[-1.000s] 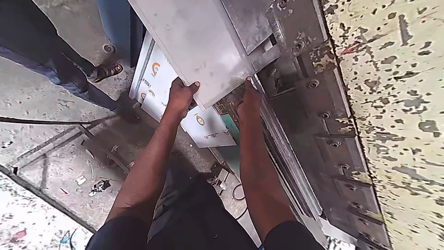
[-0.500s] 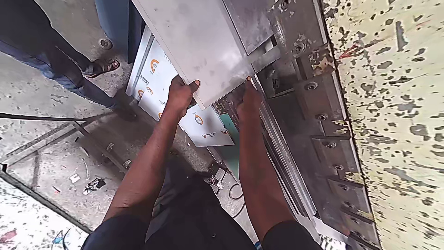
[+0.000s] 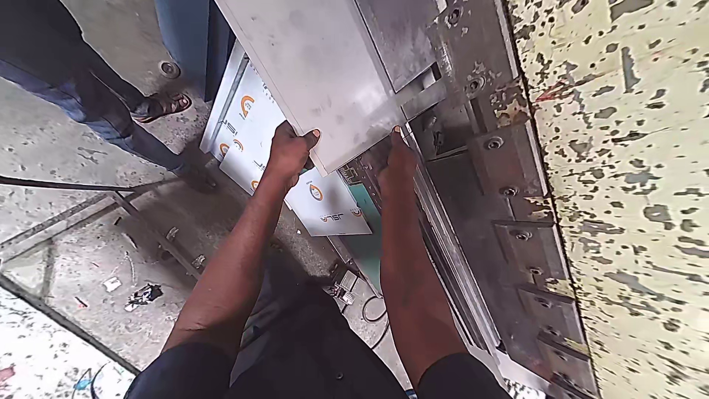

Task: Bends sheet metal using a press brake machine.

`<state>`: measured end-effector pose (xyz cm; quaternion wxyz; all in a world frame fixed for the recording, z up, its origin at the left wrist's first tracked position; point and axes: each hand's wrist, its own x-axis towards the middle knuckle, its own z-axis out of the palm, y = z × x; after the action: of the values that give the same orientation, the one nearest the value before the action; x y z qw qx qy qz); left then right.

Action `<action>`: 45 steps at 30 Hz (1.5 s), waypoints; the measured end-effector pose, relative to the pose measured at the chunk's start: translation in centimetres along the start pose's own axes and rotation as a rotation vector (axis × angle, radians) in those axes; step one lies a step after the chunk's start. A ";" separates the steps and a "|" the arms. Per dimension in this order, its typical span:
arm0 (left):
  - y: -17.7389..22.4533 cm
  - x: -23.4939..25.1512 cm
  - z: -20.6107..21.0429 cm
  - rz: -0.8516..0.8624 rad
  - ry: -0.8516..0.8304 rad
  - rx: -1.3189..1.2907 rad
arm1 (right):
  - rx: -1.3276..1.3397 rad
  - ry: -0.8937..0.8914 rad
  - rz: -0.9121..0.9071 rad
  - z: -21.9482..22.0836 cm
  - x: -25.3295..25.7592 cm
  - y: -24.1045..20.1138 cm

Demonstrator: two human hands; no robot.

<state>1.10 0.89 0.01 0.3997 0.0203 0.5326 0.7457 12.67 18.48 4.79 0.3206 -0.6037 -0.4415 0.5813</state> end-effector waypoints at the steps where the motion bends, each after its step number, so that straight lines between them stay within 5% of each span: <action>1: -0.1 0.0 0.0 0.003 0.001 0.000 | -0.005 0.001 -0.001 0.0 -0.1 0.0; 35: 0.4 -0.2 0.4 -0.069 0.067 0.105 | 0.036 -0.061 0.072 -0.9 1.3 0.3; 39: 1.5 -1.1 0.5 -0.084 0.069 0.196 | -0.466 -0.208 -0.167 -4.8 -0.8 -0.2; 42: 1.4 -1.2 0.7 -0.104 0.075 0.200 | -0.849 -0.254 -0.501 -11.6 -3.2 0.7; 45: 1.7 -0.8 1.0 -0.110 0.103 0.179 | -1.035 -0.182 -0.585 -19.7 -6.6 2.1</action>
<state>1.10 0.96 2.12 0.4087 -0.0119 0.6172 0.6722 32.83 14.16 7.98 0.0925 -0.4826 -0.8406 0.2279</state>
